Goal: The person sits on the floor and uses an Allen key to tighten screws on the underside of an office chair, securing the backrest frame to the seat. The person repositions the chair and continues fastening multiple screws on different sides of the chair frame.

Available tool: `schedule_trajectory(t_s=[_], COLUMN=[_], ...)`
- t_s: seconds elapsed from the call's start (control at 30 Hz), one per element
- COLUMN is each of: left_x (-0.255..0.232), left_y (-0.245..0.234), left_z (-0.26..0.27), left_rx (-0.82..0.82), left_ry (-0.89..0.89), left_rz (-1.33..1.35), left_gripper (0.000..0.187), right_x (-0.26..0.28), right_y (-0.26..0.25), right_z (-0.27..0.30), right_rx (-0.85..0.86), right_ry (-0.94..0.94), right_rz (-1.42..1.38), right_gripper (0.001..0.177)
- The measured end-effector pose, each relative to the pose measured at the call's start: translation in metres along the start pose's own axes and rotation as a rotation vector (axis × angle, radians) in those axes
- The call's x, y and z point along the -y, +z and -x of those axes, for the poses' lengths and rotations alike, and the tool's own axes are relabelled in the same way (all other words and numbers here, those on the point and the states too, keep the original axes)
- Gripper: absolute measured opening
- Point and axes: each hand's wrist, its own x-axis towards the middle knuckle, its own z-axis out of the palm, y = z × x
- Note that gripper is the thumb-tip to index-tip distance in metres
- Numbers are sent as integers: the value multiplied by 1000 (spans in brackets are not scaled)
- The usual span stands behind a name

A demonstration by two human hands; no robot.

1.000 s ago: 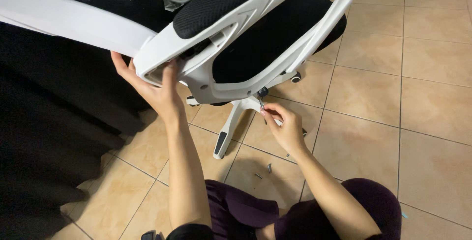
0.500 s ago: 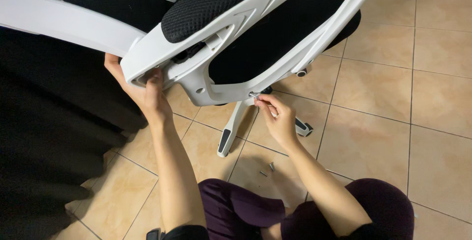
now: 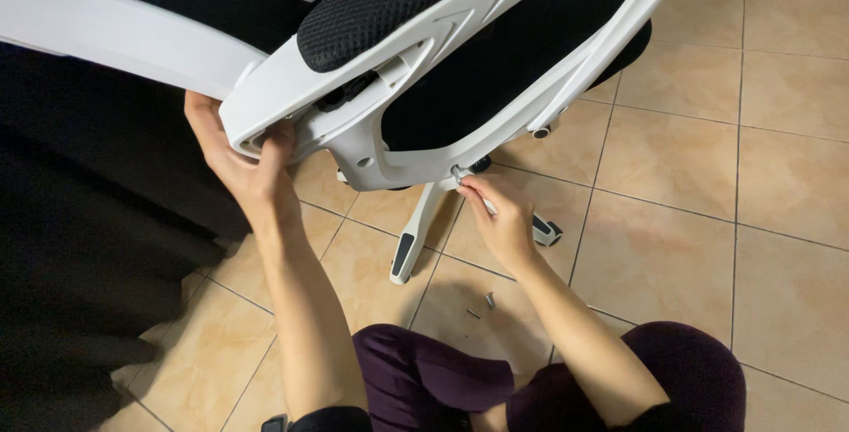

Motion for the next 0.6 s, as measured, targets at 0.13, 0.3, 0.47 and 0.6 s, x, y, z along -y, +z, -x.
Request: schedule_trajectory(t_s=[0.13,0.3,0.47,0.6], left_x=[-7,-1,9,13], left_y=[-5,-11,-19,-23], left_z=[-10,-11,-13,-10], left_rx=[76,116,159,177], left_ry=[36,65,76,91], left_rz=[76,-7,-29,-40], left_gripper=[94,92,94,98], right_x=[-9,-28,-27,-12], right_y=[9,12,11,5], right_z=[5,7,5,-3], right_rx=[86,167,182,176], right_ry=[293,372,260,102], right_rz=[-365,-560,-501,-264], right_gripper=[17,16,16,14])
